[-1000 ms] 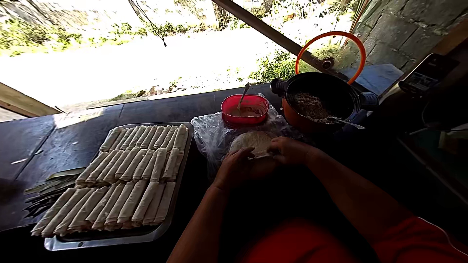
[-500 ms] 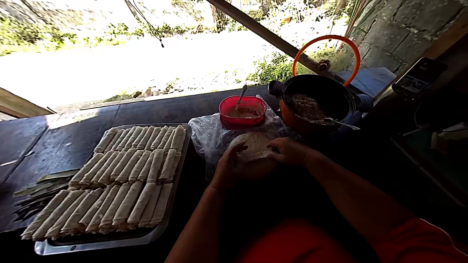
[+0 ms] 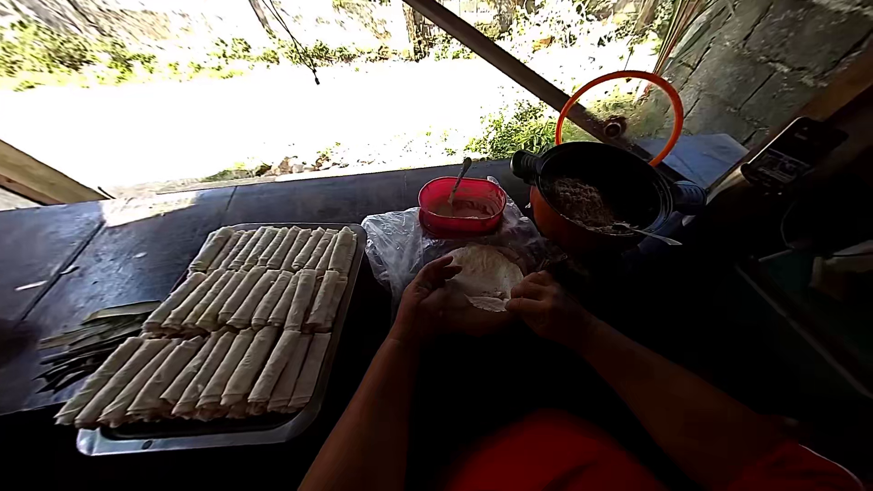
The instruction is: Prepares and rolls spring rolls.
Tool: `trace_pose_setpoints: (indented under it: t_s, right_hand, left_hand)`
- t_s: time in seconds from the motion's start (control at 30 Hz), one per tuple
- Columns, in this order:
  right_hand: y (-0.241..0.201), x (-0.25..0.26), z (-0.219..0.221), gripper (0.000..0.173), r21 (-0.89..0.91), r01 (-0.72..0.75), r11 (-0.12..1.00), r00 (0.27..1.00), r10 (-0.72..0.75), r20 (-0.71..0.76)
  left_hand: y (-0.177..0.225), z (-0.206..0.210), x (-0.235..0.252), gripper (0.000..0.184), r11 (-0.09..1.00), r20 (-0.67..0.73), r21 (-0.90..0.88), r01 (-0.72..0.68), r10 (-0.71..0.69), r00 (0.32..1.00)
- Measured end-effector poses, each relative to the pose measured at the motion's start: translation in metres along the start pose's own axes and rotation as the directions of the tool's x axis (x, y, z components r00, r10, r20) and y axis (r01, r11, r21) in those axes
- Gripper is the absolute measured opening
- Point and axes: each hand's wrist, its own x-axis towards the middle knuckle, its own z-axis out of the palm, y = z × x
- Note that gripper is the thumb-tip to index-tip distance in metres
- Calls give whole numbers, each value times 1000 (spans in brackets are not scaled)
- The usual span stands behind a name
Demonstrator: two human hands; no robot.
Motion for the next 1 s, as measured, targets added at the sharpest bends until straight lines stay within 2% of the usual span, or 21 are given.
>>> trace_pose_setpoints:
  t_s: [0.2, 0.3, 0.37, 0.43, 0.5, 0.57, 0.63, 0.7, 0.77, 0.8, 0.9, 1.0]
  right_hand:
    - [0, -23, 13, 20, -44, -44, 998, 998, 42, -41]
    - [-3, -22, 2, 21, -16, -70, 997, 997, 70, -43]
    - [-8, -2, -27, 22, 9, -108, 994, 984, 108, -141]
    - [-12, 31, -75, 21, -61, -194, 979, 947, 170, -273]
    - [-10, 61, -139, 19, -203, -389, 898, 899, 323, -294]
    - [1, 83, -194, 16, -321, -595, 737, 802, 570, -178]
    - [25, 92, -224, 23, -421, -712, 563, 613, 790, 19]
    - [52, 89, -229, 41, -514, -738, 437, 391, 898, 201]
    - [69, 79, -219, 50, -587, -712, 386, 235, 918, 319]
    - [74, 74, -214, 49, -606, -697, 384, 196, 914, 354]
    - [81, 64, -209, 32, -642, -641, 420, 193, 898, 395]
    - [66, 69, -213, 20, -723, -553, 415, 149, 902, 404]
  left_hand:
    - [-4, -3, 1, 47, 997, 78, 73, -12, 6, 997]
    - [-3, -3, 5, 44, 990, 114, 139, -8, -8, 993]
    - [-2, -5, 5, 42, 987, 112, 162, -2, -16, 994]
    - [-5, -8, 4, 41, 985, 113, 172, -25, 5, 994]
    - [-8, -5, 5, 40, 981, 122, 184, -60, 38, 992]
    - [-8, -5, 4, 39, 980, 108, 186, -74, 55, 993]
    - [-7, -5, 2, 38, 981, 87, 183, -68, 53, 995]
    - [-7, -4, 1, 39, 982, 70, 180, -63, 51, 996]
    - [-7, -4, 0, 39, 982, 55, 181, -54, 45, 997]
    - [-7, -3, 0, 39, 982, 47, 183, -48, 40, 998]
    - [-8, -2, 0, 39, 982, 43, 181, -46, 39, 998]
    - [-9, -4, -2, 40, 987, 45, 156, -40, 33, 998]
